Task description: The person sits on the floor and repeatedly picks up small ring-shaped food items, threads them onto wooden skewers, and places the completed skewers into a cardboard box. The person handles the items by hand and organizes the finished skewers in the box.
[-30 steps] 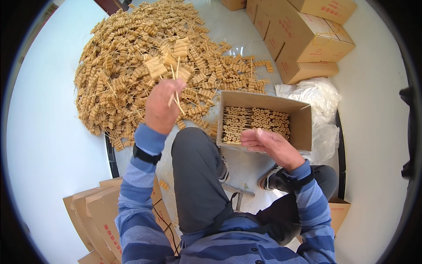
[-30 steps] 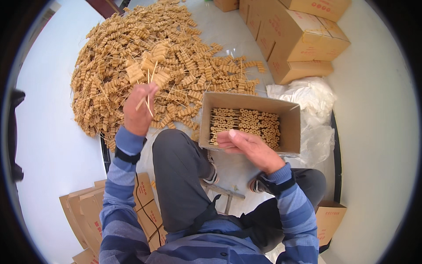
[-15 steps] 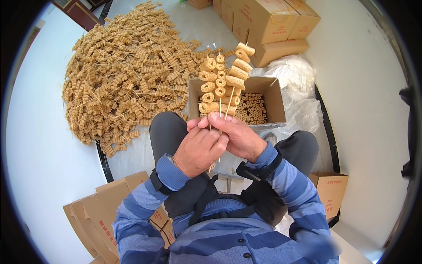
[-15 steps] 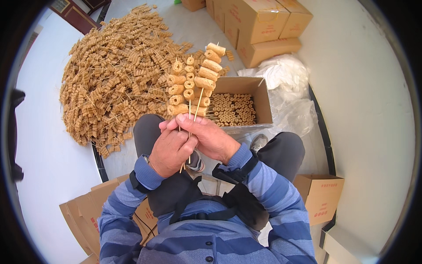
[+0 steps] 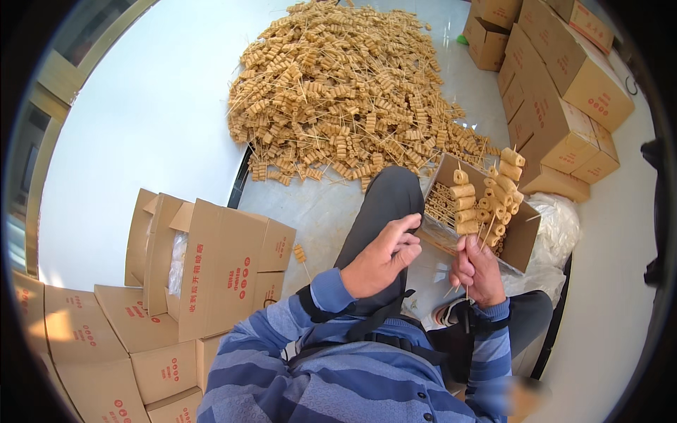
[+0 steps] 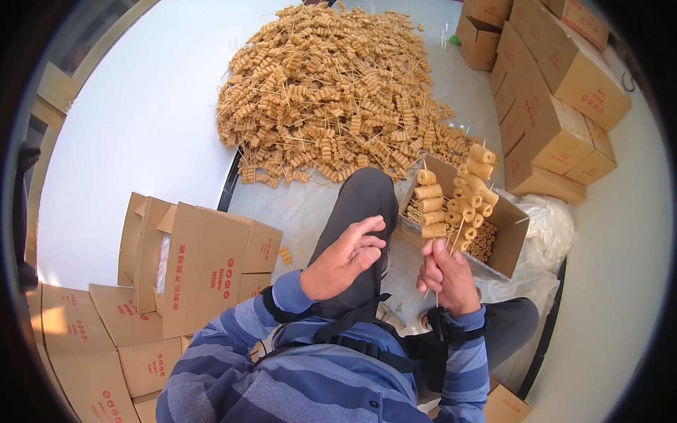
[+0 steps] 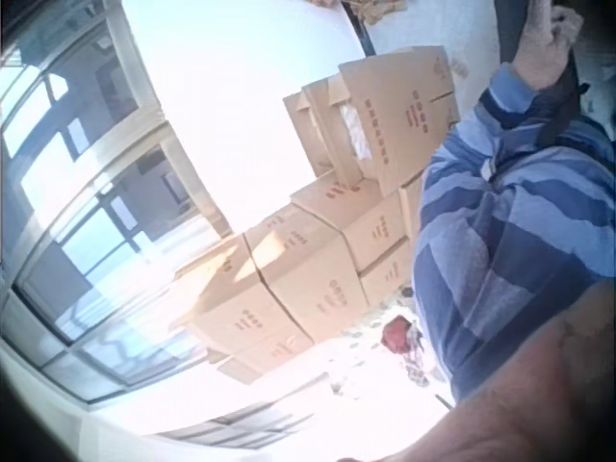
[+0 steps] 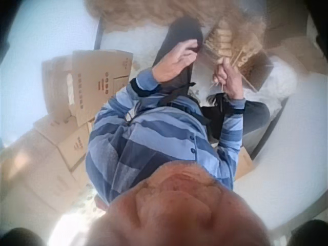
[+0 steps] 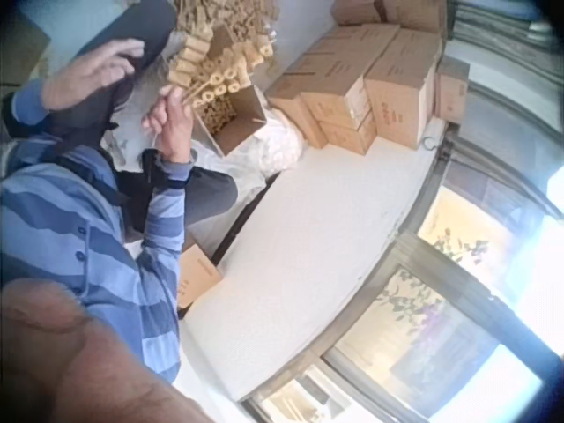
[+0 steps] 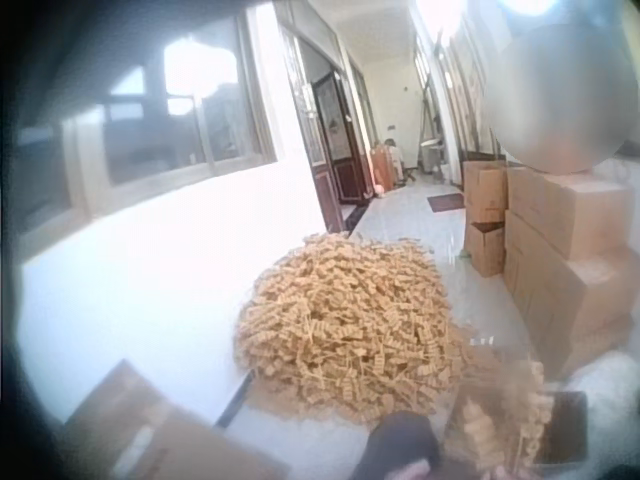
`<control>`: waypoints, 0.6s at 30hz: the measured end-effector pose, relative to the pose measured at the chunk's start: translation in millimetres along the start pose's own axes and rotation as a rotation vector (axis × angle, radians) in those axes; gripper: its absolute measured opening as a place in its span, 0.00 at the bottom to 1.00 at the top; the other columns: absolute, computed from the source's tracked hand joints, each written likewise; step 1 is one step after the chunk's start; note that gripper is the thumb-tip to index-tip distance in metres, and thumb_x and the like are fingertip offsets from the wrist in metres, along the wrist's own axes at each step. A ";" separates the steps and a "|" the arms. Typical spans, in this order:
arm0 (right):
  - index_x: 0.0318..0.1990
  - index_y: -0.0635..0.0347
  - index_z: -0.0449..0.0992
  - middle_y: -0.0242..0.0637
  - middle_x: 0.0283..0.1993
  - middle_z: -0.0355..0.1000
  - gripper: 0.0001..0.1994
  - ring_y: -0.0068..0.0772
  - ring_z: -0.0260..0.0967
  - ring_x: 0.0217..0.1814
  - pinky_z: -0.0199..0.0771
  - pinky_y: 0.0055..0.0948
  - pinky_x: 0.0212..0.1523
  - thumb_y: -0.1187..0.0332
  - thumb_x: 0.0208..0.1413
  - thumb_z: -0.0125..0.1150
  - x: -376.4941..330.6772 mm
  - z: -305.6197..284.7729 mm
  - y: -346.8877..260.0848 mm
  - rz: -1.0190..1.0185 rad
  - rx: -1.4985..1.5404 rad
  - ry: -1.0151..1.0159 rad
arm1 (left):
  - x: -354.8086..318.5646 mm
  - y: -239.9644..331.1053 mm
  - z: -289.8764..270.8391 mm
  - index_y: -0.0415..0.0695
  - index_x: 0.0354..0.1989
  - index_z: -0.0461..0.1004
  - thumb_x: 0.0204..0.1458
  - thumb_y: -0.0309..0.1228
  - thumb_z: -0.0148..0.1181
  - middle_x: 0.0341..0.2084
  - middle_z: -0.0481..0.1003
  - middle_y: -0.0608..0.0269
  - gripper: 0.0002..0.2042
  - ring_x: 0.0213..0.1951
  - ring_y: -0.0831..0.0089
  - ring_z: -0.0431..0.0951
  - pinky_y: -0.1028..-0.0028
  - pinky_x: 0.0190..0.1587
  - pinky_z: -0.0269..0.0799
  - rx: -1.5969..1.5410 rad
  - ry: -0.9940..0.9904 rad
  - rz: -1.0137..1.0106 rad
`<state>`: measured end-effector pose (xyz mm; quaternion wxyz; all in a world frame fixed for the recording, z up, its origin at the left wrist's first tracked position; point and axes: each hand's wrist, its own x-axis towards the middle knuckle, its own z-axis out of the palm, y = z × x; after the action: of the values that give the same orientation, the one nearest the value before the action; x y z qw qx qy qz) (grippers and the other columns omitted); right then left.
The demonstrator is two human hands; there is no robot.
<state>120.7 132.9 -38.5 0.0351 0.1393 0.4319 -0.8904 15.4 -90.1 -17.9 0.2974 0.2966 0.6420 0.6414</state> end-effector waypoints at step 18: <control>0.46 0.60 0.70 0.25 0.16 0.52 0.17 0.19 0.48 0.12 0.69 0.27 0.21 0.56 0.74 0.40 -39.2 78.2 47.3 0.189 0.092 -0.079 | 15.5 -5.3 -1.5 0.42 0.67 0.61 0.66 0.48 0.51 0.51 0.71 0.63 0.28 0.50 0.71 0.72 0.68 0.56 0.71 -0.860 -0.024 -0.047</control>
<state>149.9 40.2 -17.5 0.1293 0.1455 0.3737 -0.9069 4.2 -79.3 -23.2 0.4157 0.1383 0.3192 0.8403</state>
